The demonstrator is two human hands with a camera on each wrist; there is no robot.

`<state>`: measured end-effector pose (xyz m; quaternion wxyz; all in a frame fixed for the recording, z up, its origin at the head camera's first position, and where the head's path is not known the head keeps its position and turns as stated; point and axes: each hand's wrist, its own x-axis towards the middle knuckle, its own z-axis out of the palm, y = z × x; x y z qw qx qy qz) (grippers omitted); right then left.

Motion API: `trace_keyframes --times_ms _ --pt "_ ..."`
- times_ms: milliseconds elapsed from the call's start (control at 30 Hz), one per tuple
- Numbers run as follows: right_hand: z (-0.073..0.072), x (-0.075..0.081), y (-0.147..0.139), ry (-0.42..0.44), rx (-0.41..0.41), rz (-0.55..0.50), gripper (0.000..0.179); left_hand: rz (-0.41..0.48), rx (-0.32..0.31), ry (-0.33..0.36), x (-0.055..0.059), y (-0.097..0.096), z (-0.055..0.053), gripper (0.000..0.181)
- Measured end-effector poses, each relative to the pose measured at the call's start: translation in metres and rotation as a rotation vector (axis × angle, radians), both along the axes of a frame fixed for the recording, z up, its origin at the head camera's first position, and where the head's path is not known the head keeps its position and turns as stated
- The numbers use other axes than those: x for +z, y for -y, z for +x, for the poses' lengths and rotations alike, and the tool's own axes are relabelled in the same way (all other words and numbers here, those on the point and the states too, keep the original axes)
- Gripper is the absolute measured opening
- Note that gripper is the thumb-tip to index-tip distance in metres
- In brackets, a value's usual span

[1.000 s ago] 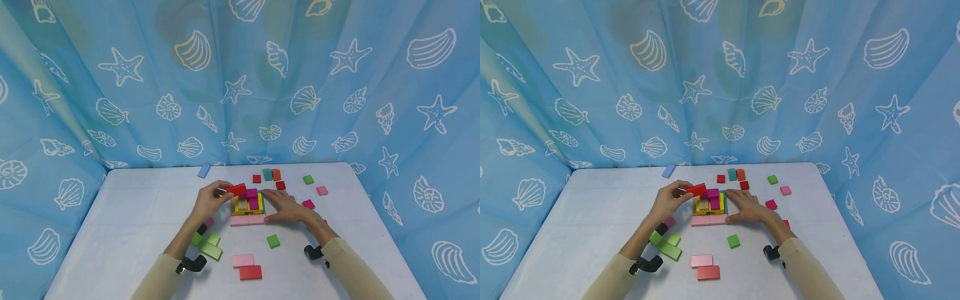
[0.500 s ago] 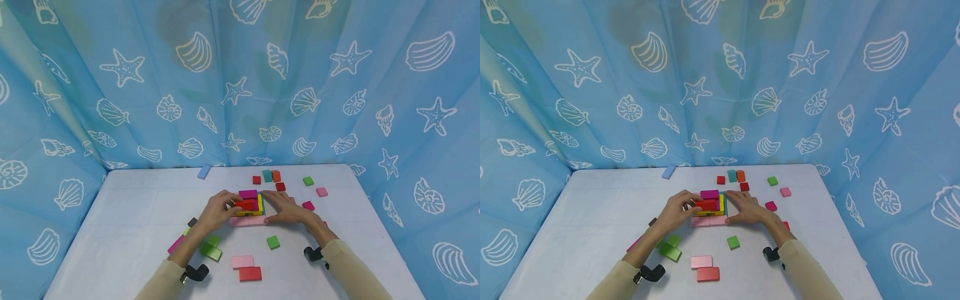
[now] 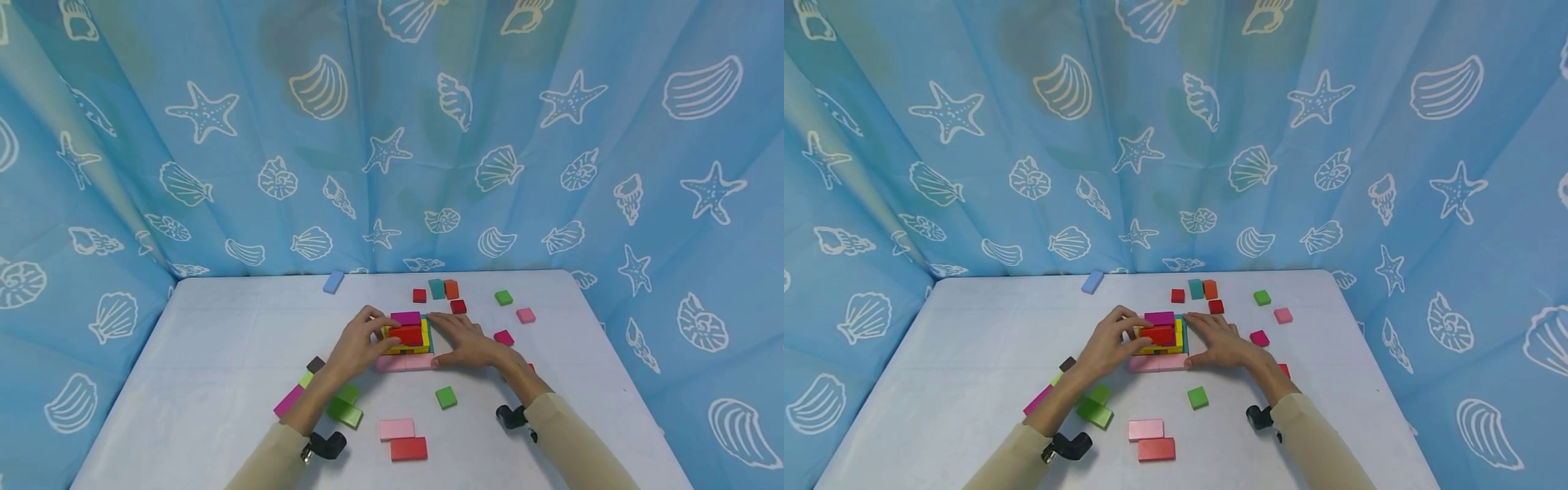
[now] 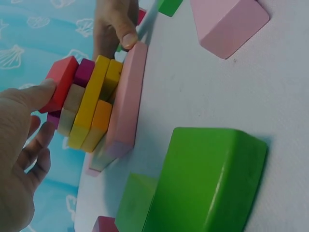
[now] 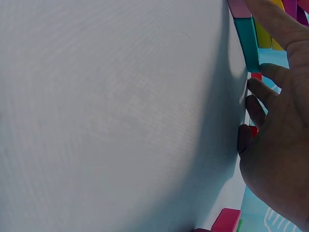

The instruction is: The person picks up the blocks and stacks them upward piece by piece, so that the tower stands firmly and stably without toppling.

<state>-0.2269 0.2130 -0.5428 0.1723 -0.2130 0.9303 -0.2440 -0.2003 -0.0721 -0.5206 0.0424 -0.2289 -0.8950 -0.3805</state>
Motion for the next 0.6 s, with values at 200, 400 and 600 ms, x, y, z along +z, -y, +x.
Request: trace_keyframes --times_ms 200,400,600 --pt "0.0007 -0.0002 0.0004 -0.007 -0.004 -0.005 0.11 -0.022 0.022 -0.005 0.0004 -0.0028 0.0003 0.032" --pt "0.0005 -0.0001 -0.0002 -0.01 -0.004 -0.002 0.11 -0.039 0.023 -0.025 0.0003 -0.0019 -0.001 0.036" --pt "0.0008 -0.0005 0.0003 -0.003 -0.008 -0.005 0.109 -0.032 0.038 -0.03 -0.001 -0.0039 -0.0017 0.036"
